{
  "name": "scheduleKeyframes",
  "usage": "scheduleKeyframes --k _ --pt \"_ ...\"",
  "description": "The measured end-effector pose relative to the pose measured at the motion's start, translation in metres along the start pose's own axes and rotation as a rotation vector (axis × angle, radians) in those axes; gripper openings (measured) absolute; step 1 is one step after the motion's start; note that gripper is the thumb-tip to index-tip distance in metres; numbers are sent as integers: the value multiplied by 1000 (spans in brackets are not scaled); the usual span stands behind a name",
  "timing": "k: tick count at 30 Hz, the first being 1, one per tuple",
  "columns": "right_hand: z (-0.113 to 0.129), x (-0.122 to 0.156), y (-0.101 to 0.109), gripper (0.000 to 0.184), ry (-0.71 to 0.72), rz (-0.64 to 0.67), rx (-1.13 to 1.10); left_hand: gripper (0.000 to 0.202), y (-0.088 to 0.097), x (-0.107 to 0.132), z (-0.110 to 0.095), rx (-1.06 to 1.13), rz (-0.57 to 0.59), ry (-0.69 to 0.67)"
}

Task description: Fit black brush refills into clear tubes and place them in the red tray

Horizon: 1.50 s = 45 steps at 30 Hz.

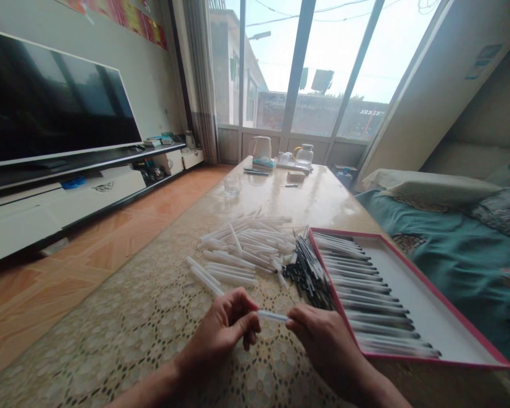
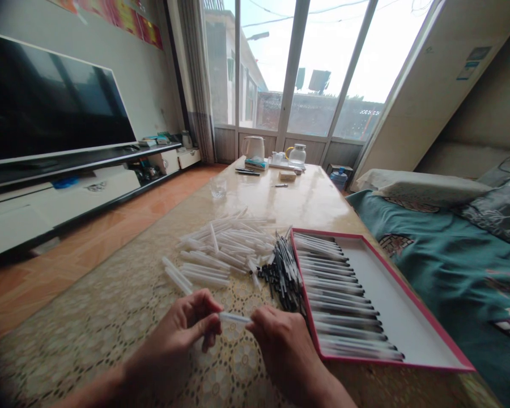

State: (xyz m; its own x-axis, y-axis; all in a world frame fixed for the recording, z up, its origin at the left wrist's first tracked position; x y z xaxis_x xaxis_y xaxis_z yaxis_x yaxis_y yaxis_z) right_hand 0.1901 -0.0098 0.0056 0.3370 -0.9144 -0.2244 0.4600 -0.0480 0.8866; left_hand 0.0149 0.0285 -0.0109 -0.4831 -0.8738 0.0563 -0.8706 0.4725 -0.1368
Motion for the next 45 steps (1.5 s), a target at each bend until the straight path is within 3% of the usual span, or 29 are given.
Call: scheduleKeyframes --k 6,11,16,21,26,31,35,41,45 --pt "-4 1 10 31 -62 140 -228 12 -7 8 1 -60 19 -59" --pt "-4 -3 11 31 -96 141 -178 14 -5 1 4 -63 -6 -85" --pt "-20 -7 29 23 -109 -62 -87 51 7 -5 4 -99 -114 -26" --pt "-77 -3 64 24 -392 -425 118 34 10 -6 8 -152 -134 -21" --pt "-116 -9 73 14 -529 -390 449 26 10 -6 7 -180 -138 -11" --pt "-128 -19 78 13 -552 -361 610 22 9 -6 7 -179 -116 -3" --pt "-137 -31 81 18 -484 -313 666 19 9 -6 8 -179 -121 0" --pt "-150 -45 75 15 -391 -281 631 17 9 -7 6 -161 -149 13" --pt "-141 -49 69 18 -363 -328 562 17 11 -5 4 -121 -249 18"
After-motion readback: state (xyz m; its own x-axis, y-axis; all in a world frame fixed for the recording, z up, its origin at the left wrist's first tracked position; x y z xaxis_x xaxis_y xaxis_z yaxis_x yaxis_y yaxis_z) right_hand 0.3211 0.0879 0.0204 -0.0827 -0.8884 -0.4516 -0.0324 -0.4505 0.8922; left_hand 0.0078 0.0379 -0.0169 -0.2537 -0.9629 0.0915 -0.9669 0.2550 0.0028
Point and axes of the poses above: each hand's wrist, its own x-axis away from the middle knuckle, its own y-axis out of the back of the hand, z = x × y, the point moved 4 cm from there along -x, towards the middle knuckle, and after that the axes turned 1 degree about -x, right-handed, at the moved point
